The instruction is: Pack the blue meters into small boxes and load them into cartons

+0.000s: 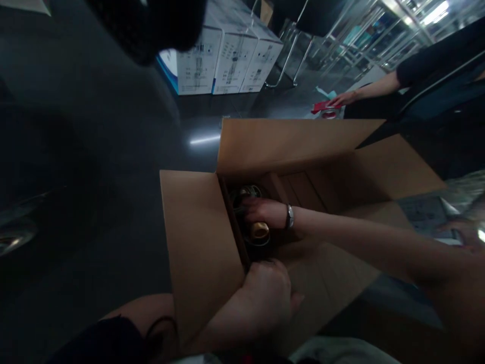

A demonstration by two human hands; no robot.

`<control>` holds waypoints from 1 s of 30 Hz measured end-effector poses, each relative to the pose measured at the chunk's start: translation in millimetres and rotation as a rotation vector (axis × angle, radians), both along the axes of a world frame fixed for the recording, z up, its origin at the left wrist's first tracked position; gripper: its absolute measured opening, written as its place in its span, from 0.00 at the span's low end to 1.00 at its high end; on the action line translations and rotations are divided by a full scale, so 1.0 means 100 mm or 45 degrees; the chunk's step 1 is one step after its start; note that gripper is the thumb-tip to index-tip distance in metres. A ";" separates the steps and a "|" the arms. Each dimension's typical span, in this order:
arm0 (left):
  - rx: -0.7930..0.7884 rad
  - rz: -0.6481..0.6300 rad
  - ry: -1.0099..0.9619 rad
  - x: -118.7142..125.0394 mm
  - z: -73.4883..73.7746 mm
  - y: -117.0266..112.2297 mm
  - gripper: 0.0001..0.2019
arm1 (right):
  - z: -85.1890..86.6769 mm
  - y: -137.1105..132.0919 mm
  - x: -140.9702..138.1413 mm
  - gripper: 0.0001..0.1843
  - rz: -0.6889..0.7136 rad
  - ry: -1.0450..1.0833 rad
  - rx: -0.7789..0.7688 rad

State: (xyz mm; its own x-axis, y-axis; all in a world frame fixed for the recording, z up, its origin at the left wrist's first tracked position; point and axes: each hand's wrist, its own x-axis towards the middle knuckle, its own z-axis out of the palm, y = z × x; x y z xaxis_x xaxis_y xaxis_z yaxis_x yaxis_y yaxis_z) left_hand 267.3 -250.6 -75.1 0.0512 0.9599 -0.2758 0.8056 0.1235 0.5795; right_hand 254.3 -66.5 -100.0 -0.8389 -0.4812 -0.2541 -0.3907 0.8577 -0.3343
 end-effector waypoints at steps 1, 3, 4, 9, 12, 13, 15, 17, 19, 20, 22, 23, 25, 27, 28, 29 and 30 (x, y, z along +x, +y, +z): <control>0.024 0.009 0.013 0.01 -0.01 -0.01 0.24 | -0.04 -0.06 -0.03 0.10 0.073 -0.001 0.110; 0.042 0.006 0.050 0.03 -0.02 -0.01 0.25 | -0.18 -0.17 -0.08 0.12 0.205 0.002 0.233; 0.036 -0.008 0.074 0.03 -0.01 -0.01 0.26 | -0.29 -0.22 -0.10 0.12 0.264 0.003 0.256; -0.041 -0.131 0.148 -0.02 0.06 0.01 0.31 | -0.86 -0.37 -0.14 0.13 0.334 -0.089 0.336; 0.063 -0.114 0.136 -0.06 0.03 -0.03 0.29 | -0.92 -0.39 -0.14 0.10 0.346 -0.156 0.341; 0.135 -0.099 0.123 -0.07 0.01 -0.05 0.27 | -0.87 -0.36 -0.13 0.10 0.352 -0.132 0.307; 0.320 -0.064 0.103 -0.09 -0.04 -0.11 0.23 | -0.72 -0.27 -0.14 0.12 0.222 0.005 0.216; 0.461 -0.015 0.099 -0.10 -0.06 -0.15 0.18 | -0.58 -0.13 -0.18 0.16 -0.168 0.183 0.168; 0.462 0.045 0.132 -0.12 -0.04 -0.18 0.16 | -0.52 -0.02 -0.23 0.23 -0.557 0.183 0.192; 0.422 0.076 0.168 -0.13 -0.01 -0.19 0.15 | -0.52 0.01 -0.24 0.27 -0.651 0.116 0.216; 0.309 0.148 0.304 -0.19 0.07 -0.20 0.14 | -0.55 -0.01 -0.24 0.36 -0.651 -0.056 0.226; 0.253 0.199 0.401 -0.24 0.11 -0.20 0.14 | -0.56 -0.05 -0.21 0.40 -0.600 -0.134 0.189; 0.140 0.321 0.581 -0.35 0.20 -0.19 0.19 | -0.55 -0.15 -0.13 0.46 -0.432 -0.266 -0.030; 0.023 0.423 0.643 -0.48 0.25 -0.16 0.30 | -0.53 -0.27 -0.02 0.43 -0.162 -0.420 -0.329; -0.029 0.458 0.624 -0.53 0.26 -0.12 0.33 | -0.53 -0.33 0.03 0.38 -0.037 -0.472 -0.433; -0.081 0.477 0.579 -0.58 0.27 -0.07 0.35 | -0.54 -0.39 0.07 0.32 0.050 -0.498 -0.481; -0.126 0.492 0.526 -0.63 0.26 0.00 0.34 | -0.56 -0.44 0.10 0.25 0.076 -0.492 -0.462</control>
